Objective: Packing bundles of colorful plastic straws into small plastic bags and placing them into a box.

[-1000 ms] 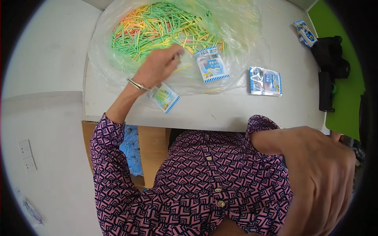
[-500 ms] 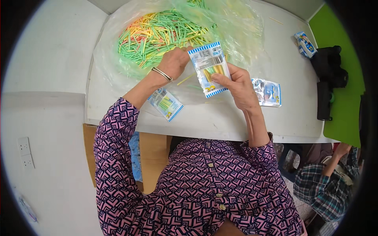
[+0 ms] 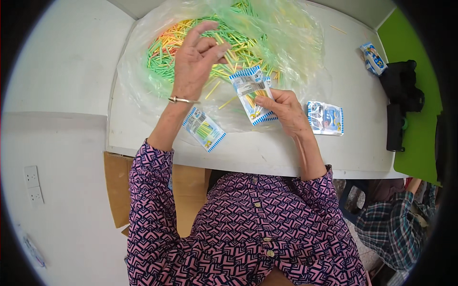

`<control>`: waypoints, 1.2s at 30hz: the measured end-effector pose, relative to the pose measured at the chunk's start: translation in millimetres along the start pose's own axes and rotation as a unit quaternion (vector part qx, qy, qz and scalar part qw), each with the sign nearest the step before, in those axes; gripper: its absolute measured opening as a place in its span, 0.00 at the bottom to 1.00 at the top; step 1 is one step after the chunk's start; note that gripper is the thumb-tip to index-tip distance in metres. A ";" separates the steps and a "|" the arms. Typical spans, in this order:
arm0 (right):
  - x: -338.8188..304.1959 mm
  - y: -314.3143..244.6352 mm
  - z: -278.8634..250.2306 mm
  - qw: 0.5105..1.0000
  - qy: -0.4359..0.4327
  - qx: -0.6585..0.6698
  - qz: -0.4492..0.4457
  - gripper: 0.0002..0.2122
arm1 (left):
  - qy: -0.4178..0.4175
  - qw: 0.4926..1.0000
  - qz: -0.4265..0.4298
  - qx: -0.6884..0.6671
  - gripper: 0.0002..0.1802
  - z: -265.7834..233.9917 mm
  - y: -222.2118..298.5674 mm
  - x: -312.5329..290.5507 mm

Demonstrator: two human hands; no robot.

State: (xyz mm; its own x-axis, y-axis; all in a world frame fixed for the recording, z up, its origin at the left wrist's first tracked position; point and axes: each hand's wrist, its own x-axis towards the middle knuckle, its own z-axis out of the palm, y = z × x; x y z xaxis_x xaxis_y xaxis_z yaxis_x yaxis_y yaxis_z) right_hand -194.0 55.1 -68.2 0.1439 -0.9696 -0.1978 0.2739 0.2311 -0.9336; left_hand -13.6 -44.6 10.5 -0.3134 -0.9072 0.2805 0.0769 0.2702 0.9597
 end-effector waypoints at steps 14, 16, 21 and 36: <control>0.1 2.3 2.7 0.998 -0.045 0.039 0.005 0.14 | -0.038 0.995 -0.020 0.092 0.09 9.6 0.6 -29.3; -1.4 0.3 5.1 0.996 -0.038 0.083 -0.007 0.13 | -0.035 0.995 -0.023 0.094 0.06 9.7 0.0 -29.9; -2.6 4.7 -0.1 0.996 -0.056 0.062 -0.008 0.15 | -0.046 0.993 -0.038 0.101 0.07 9.1 0.0 -28.4; 0.4 9.7 8.7 0.996 -0.018 0.071 -0.047 0.17 | -0.166 0.944 0.091 0.272 0.13 8.8 -3.4 -31.6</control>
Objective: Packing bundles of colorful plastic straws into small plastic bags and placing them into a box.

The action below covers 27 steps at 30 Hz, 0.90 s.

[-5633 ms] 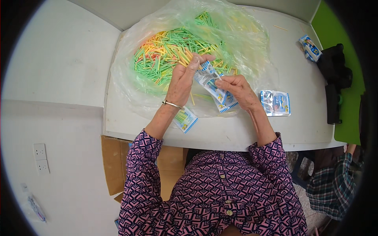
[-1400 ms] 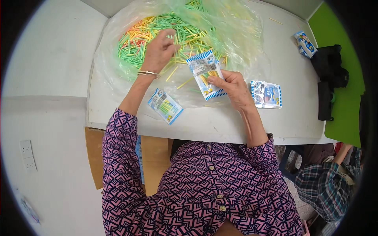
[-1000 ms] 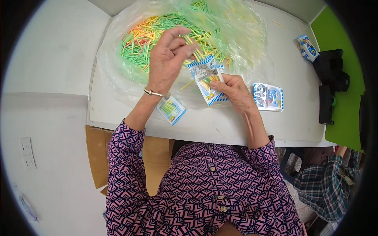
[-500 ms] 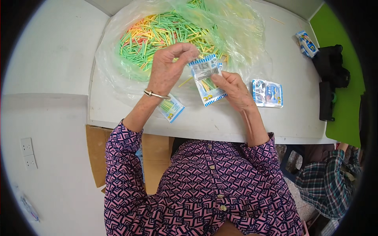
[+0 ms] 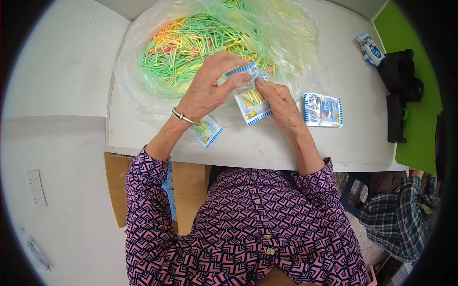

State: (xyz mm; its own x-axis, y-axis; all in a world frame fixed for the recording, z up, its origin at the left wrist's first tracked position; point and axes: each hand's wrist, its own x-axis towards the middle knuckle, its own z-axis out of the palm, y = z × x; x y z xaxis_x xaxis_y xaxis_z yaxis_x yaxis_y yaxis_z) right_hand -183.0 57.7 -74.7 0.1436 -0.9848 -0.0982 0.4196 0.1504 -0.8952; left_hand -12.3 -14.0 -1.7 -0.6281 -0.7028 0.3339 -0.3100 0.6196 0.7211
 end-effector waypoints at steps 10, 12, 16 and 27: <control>-1.2 -10.3 0.8 0.998 0.005 -0.061 -0.029 0.13 | -0.038 0.945 -0.216 -0.245 0.20 7.7 -3.4 -12.4; -2.2 -9.8 -2.4 0.998 -0.004 -0.053 -0.022 0.13 | -0.039 0.940 -0.204 -0.271 0.20 9.6 2.6 -12.0; -3.5 -10.3 -4.9 1.000 -0.006 -0.011 0.001 0.13 | -0.029 0.923 -0.168 -0.345 0.20 14.3 12.4 -15.9; -3.1 -10.8 -3.9 0.999 -0.019 0.001 0.037 0.14 | -0.024 0.931 -0.182 -0.316 0.18 12.0 14.1 -19.6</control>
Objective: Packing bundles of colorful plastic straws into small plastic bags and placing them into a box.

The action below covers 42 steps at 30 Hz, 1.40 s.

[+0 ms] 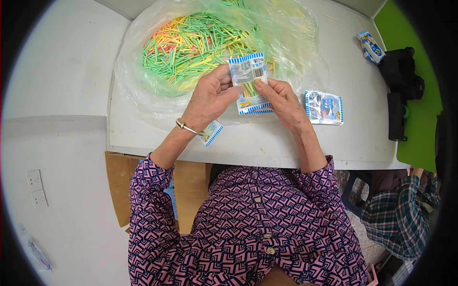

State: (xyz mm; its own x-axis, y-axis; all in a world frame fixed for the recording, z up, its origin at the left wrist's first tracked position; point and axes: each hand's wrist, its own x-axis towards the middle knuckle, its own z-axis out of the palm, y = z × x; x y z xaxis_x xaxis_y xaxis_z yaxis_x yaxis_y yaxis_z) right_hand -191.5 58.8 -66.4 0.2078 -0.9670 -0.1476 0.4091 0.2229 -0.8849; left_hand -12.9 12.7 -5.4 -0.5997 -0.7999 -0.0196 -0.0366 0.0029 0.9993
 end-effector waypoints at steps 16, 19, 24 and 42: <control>-3.5 -5.0 3.4 0.997 -0.042 -0.070 0.002 0.10 | 0.008 0.997 -0.028 0.072 0.24 -5.0 2.7 4.9; -4.5 -9.8 6.4 0.995 -0.059 -0.077 0.020 0.09 | 0.015 0.989 0.003 0.147 0.23 -7.6 -1.4 3.8; -2.7 -5.6 2.3 0.990 -0.056 -0.122 0.036 0.10 | 0.004 0.986 0.015 0.167 0.22 -4.9 5.6 3.5; -6.9 0.4 -3.4 0.739 0.232 -0.607 -0.178 0.17 | 0.068 0.913 0.063 0.396 0.20 -40.6 -10.6 -39.8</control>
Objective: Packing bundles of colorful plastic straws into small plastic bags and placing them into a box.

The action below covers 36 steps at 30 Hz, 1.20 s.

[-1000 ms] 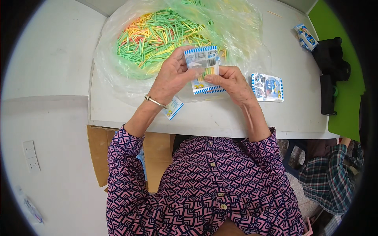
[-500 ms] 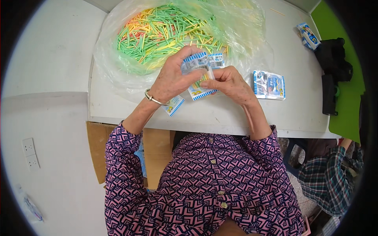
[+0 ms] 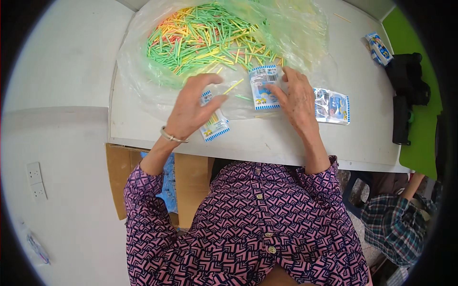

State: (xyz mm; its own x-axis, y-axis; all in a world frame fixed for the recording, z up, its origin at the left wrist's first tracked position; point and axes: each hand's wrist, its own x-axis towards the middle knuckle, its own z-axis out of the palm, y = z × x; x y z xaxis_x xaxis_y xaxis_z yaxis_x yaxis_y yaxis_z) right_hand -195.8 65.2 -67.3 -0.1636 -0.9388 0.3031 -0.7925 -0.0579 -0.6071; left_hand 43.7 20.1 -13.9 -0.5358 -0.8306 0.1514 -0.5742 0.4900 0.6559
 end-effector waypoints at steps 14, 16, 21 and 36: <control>9.7 3.6 -3.9 0.931 -0.031 0.362 -0.039 0.06 | -0.055 0.991 0.039 -0.115 0.10 30.8 13.4 62.6; 6.1 -3.0 -4.1 0.934 -0.075 0.347 0.033 0.06 | -0.031 0.992 0.039 -0.119 0.09 34.8 12.1 59.7; 4.6 -2.0 2.7 0.920 -0.113 0.366 0.088 0.08 | 0.004 0.994 0.036 -0.104 0.08 35.1 9.3 54.0; 7.2 -3.4 4.6 0.933 -0.147 0.327 0.045 0.11 | 0.036 0.981 0.173 0.077 0.09 -14.2 -54.5 78.4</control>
State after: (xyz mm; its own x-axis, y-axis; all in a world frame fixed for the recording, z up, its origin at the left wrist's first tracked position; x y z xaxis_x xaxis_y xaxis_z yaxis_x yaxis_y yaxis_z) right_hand -191.6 57.0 -66.4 0.0324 -0.9968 0.0730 -0.2407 -0.0786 -0.9674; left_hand 41.8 -75.5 -27.2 -0.6730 -0.6215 0.4011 -0.4559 0.7755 0.4366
